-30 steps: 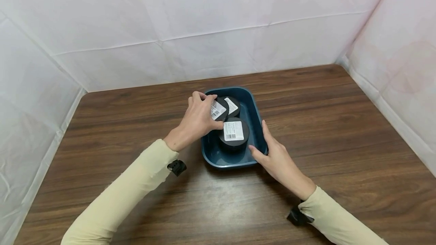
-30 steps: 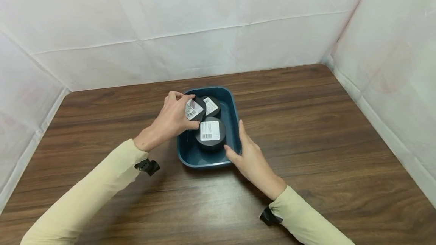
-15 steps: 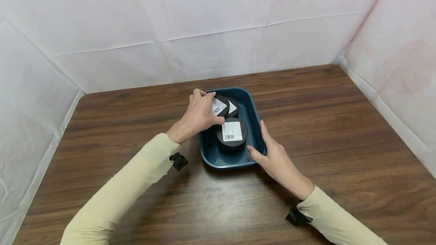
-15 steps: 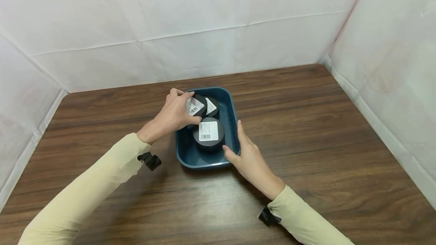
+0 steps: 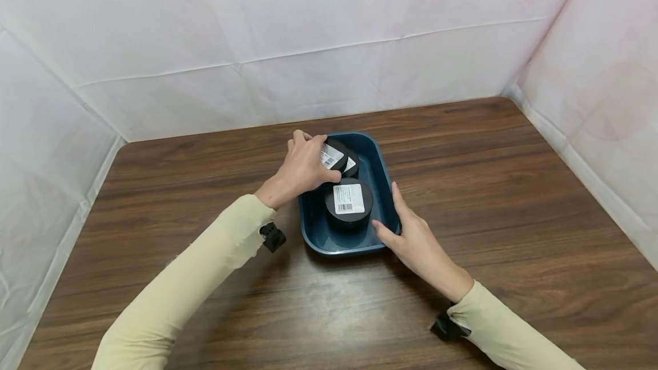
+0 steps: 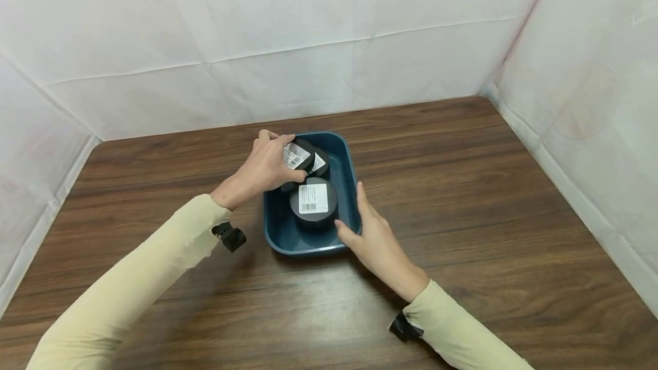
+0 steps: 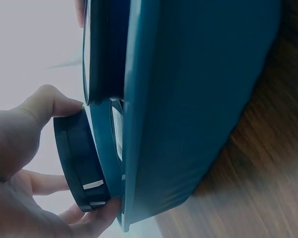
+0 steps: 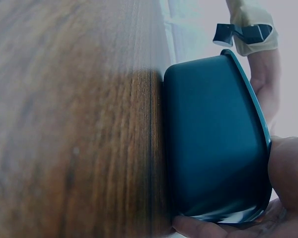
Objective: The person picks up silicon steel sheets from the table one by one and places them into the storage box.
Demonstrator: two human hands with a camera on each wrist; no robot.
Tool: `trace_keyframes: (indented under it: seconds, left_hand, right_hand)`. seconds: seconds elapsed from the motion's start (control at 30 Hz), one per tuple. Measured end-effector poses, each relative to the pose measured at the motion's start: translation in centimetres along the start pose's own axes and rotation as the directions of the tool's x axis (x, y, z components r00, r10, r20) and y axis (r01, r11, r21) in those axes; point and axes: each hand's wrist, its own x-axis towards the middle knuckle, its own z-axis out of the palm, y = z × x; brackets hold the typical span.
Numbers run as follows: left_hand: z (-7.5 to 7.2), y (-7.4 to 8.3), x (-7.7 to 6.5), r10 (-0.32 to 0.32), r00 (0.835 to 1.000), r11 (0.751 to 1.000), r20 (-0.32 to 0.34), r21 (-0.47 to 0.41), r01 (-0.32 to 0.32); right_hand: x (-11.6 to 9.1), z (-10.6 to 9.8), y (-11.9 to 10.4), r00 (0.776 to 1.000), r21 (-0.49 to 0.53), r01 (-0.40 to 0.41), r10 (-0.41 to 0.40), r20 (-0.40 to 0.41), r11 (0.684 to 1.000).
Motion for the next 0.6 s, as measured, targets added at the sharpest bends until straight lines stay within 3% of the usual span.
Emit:
trace_keyframes:
  seconds: [0.6]
  left_hand:
    - [0.2, -0.4, 1.9, -0.004, 0.998, 1.000, 0.068, 0.021, 0.003]
  right_hand:
    - [0.0, 0.0, -0.1, 1.000, 0.002, -0.012, 0.012, 0.004, 1.000]
